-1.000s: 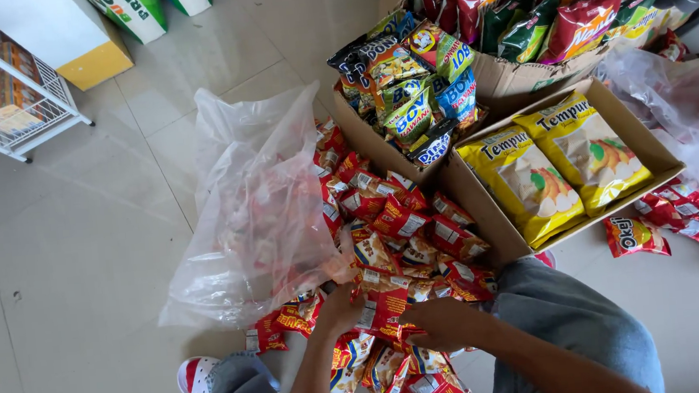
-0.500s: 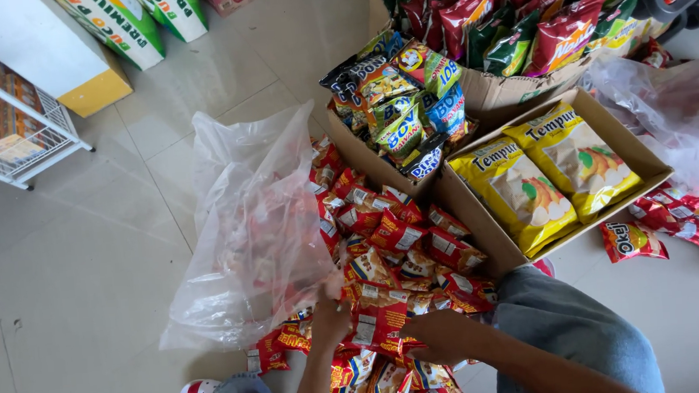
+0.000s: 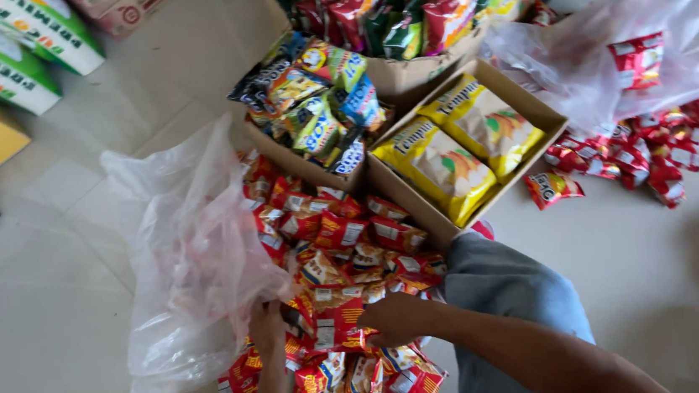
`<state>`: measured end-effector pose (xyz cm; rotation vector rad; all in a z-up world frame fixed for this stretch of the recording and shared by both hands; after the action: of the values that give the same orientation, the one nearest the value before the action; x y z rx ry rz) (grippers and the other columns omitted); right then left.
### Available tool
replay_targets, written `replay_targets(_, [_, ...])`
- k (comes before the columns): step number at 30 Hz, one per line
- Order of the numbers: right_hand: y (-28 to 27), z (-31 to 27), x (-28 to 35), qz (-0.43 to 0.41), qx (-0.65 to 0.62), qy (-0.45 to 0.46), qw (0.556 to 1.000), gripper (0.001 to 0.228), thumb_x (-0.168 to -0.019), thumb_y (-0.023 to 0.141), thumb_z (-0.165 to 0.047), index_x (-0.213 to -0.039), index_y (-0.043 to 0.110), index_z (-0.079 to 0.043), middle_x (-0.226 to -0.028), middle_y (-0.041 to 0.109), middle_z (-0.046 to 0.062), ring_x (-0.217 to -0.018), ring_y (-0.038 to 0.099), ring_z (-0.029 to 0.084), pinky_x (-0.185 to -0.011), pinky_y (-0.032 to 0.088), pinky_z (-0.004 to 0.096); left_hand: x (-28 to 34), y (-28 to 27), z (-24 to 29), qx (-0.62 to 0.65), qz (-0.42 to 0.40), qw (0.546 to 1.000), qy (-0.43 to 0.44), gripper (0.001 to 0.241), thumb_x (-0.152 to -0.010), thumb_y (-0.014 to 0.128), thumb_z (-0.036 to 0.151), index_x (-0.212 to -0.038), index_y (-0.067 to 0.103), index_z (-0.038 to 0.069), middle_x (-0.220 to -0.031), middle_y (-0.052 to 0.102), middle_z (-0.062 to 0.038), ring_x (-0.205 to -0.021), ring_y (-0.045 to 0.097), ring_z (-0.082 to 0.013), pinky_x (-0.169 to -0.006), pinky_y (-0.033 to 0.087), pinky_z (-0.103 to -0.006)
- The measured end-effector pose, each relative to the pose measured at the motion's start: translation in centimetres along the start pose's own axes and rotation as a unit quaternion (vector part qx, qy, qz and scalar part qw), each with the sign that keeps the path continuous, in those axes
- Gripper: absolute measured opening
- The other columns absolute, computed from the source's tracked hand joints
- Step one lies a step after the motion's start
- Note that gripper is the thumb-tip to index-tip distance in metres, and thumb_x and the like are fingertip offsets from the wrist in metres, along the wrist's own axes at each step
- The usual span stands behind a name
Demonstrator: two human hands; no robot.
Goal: Packing individual snack bags from a pile on the floor into a large plastic bag.
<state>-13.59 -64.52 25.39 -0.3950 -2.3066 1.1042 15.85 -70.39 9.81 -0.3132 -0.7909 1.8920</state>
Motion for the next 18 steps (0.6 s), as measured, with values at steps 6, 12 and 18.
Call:
replay_targets(6, [0.6,1.3,0.2,0.005,0.012,0.033,0.999,0.046,-0.096,0.064,-0.043,-0.128,0.063,-0.01,-0.118,0.068,0.017,-0.11,0.065,0.037,-0.087,0.054,0.052,5.8,-2.9,9.6,0.078,-0.068,0.976,0.191,0.038,-0.094,0.061,0.023,-0.125,0.067,0.001,-0.116,0.071,-0.019,-0.097,0.073,-0.0277,-0.081,0.058,-0.042])
replay_targets(12, [-4.8,-2.0,2.4,0.045,-0.059,0.043,0.996,0.096,-0.08,0.073,-0.043,-0.164,0.033,-0.018,-0.134,0.063,0.02,-0.118,0.063,0.041,-0.094,0.053,0.053,18.2,-3.4,11.0,0.016,-0.226,0.966,0.127,0.026,-0.091,0.064,0.023,-0.108,0.072,0.005,-0.105,0.072,-0.014,-0.083,0.074,-0.0241,-0.079,0.059,-0.0371])
replay_targets(18, [0.6,0.4,-3.6,0.071,-0.01,-0.173,0.982,0.097,-0.074,0.087,-0.04,-0.152,0.041,-0.005,-0.155,0.041,0.026,-0.142,0.039,0.043,-0.115,0.036,0.052,14.0,2.9,6.1,0.189,-0.231,0.953,0.047,0.019,-0.081,0.072,0.018,-0.076,0.071,0.0,-0.07,0.071,-0.015,-0.071,0.069,-0.022,-0.066,0.057,-0.036])
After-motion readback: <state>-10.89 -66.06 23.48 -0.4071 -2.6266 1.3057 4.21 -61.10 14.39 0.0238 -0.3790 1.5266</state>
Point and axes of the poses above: each hand's wrist, its own x-axis away from the middle knuckle, its own y-axis out of the palm, z = x × y, the point moved 8 cm from there along -x, towards the middle knuckle
